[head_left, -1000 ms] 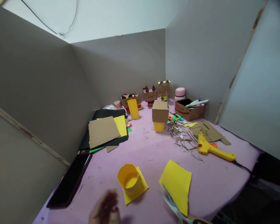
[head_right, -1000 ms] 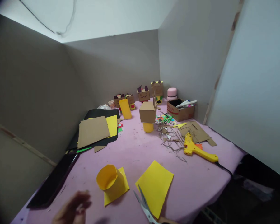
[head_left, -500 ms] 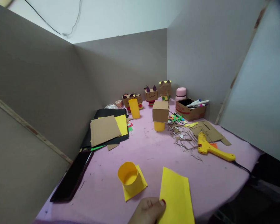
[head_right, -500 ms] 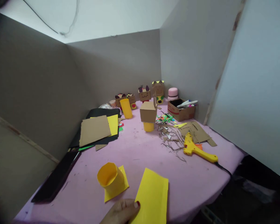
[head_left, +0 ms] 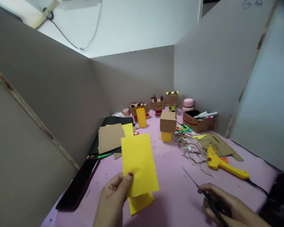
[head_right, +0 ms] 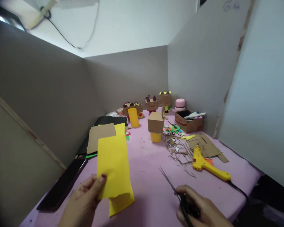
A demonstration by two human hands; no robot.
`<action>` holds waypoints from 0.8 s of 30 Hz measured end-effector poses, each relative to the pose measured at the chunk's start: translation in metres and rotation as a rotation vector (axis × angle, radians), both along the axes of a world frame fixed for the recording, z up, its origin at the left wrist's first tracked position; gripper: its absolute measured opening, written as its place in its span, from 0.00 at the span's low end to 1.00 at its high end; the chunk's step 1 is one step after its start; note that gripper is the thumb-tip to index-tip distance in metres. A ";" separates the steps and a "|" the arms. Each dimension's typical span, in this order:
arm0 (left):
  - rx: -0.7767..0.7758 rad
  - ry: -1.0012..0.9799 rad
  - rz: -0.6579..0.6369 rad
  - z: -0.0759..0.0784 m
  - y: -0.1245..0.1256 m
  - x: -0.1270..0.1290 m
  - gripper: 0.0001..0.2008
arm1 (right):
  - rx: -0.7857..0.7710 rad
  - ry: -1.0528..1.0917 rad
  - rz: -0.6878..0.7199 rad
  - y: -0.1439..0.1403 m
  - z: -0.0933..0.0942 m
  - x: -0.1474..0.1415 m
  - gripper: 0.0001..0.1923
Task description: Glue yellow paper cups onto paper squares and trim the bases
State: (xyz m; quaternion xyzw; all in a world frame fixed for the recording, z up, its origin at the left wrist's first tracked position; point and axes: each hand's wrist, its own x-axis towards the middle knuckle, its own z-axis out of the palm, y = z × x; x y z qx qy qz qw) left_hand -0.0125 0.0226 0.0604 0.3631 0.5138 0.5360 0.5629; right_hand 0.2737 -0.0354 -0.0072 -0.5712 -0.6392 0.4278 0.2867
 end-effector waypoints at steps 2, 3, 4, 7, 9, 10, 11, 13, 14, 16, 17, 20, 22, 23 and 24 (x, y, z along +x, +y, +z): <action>0.040 -0.015 0.108 0.003 0.019 -0.014 0.19 | 0.103 -0.122 -0.041 0.024 0.005 -0.007 0.16; 0.054 -0.020 0.136 0.003 0.029 -0.020 0.19 | 0.147 -0.197 -0.036 0.037 0.007 -0.012 0.16; 0.054 -0.023 0.147 0.002 0.040 -0.026 0.18 | 0.176 -0.268 -0.030 0.050 0.010 -0.017 0.16; 0.039 -0.016 0.155 -0.008 0.067 -0.037 0.14 | 0.216 -0.399 -0.006 0.088 0.016 -0.034 0.19; 0.033 -0.008 0.151 -0.018 0.083 -0.040 0.13 | 0.233 -0.444 -0.002 0.109 0.017 -0.045 0.21; 0.036 -0.005 0.149 -0.022 0.090 -0.041 0.13 | 0.242 -0.469 -0.001 0.119 0.018 -0.051 0.21; 0.043 0.000 0.147 -0.027 0.097 -0.041 0.14 | 0.253 -0.494 -0.001 0.128 0.018 -0.057 0.21; 0.066 0.015 0.143 -0.034 0.110 -0.039 0.15 | 0.272 -0.548 -0.006 0.145 0.018 -0.069 0.22; 0.082 0.026 0.141 -0.037 0.115 -0.038 0.16 | 0.281 -0.578 -0.012 0.153 0.019 -0.076 0.21; 0.120 0.052 0.138 -0.043 0.125 -0.034 0.15 | 0.298 -0.640 -0.025 0.168 0.020 -0.087 0.17; 0.141 0.064 0.138 -0.046 0.129 -0.032 0.15 | 0.307 -0.672 -0.030 0.176 0.020 -0.093 0.15; 0.192 0.091 0.131 -0.057 0.136 -0.028 0.16 | 0.328 -0.757 -0.041 0.200 0.022 -0.107 0.12; 0.222 0.105 0.112 -0.065 0.137 -0.026 0.17 | 0.339 -0.802 -0.054 0.214 0.021 -0.115 0.12; 0.239 0.114 0.101 -0.069 0.137 -0.025 0.17 | 0.345 -0.821 -0.060 0.220 0.021 -0.119 0.12; 0.254 0.125 0.090 -0.072 0.137 -0.025 0.18 | 0.352 -0.838 -0.064 0.226 0.020 -0.123 0.11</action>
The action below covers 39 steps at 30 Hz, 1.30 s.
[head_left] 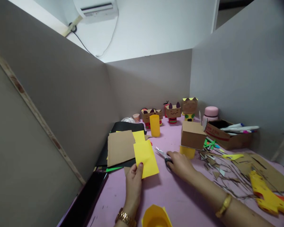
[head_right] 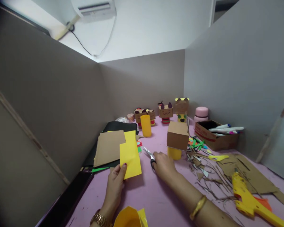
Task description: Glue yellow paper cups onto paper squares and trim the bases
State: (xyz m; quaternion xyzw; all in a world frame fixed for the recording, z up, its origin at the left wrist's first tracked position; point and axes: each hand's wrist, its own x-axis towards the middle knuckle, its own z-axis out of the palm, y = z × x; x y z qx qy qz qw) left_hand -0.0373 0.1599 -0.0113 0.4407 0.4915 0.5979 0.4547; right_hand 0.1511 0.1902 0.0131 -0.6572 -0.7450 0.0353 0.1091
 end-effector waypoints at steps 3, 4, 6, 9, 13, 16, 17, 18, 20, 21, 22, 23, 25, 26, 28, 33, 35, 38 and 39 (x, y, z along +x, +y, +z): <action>0.029 0.046 -0.015 -0.005 -0.001 0.001 0.18 | 0.013 -0.040 0.012 0.013 -0.003 -0.010 0.11; 0.035 0.063 -0.012 -0.006 -0.001 0.001 0.18 | 0.014 -0.051 0.020 0.016 -0.004 -0.013 0.11; 0.040 0.095 0.002 -0.004 -0.001 0.001 0.17 | 0.009 -0.072 0.038 0.020 -0.006 -0.016 0.12; 0.051 0.126 0.035 -0.001 0.000 0.001 0.15 | -0.001 -0.105 0.057 0.023 -0.007 -0.017 0.12; 0.073 0.145 0.056 0.001 0.000 -0.001 0.14 | 0.001 -0.137 0.077 0.022 -0.004 -0.017 0.13; 0.087 0.161 0.052 0.001 -0.001 -0.004 0.15 | 0.017 -0.135 0.088 0.022 -0.002 -0.017 0.12; 0.092 0.171 0.058 0.001 -0.001 -0.005 0.15 | 0.023 -0.129 0.088 0.022 -0.002 -0.017 0.12; 0.097 0.183 0.069 0.001 -0.001 -0.006 0.15 | 0.030 -0.120 0.088 0.023 -0.003 -0.017 0.11; 0.101 0.211 0.106 0.001 0.000 -0.008 0.15 | 0.052 -0.092 0.082 0.023 -0.004 -0.016 0.10; 0.102 0.226 0.122 0.001 0.001 -0.009 0.15 | 0.073 -0.070 0.078 0.023 -0.005 -0.016 0.10; 0.101 0.238 0.132 0.001 0.001 -0.010 0.16 | 0.102 -0.043 0.073 0.022 -0.005 -0.016 0.10; 0.098 0.248 0.134 0.001 0.002 -0.010 0.16 | 0.138 -0.010 0.068 0.020 -0.006 -0.015 0.09; 0.094 0.260 0.128 0.000 0.003 -0.012 0.17 | 0.211 0.069 0.068 0.012 -0.008 -0.013 0.09; 0.093 0.264 0.130 0.000 0.004 -0.012 0.18 | 0.241 0.113 0.079 0.007 -0.009 -0.012 0.08; 0.088 0.269 0.154 0.000 0.004 -0.014 0.20 | 0.281 0.205 0.125 -0.009 -0.014 -0.009 0.06; 0.094 0.282 0.146 0.002 0.005 -0.014 0.20 | 0.465 0.459 0.139 -0.052 -0.019 0.014 0.10; 0.096 0.285 0.103 0.003 0.005 -0.013 0.20 | 0.623 0.573 0.030 -0.059 -0.010 0.032 0.15; 0.084 0.285 0.083 0.004 0.006 -0.013 0.20 | 0.768 0.743 -0.133 -0.047 0.013 0.069 0.35; 0.078 0.286 0.085 0.004 0.006 -0.013 0.20 | 0.761 0.798 -0.171 -0.037 0.019 0.082 0.43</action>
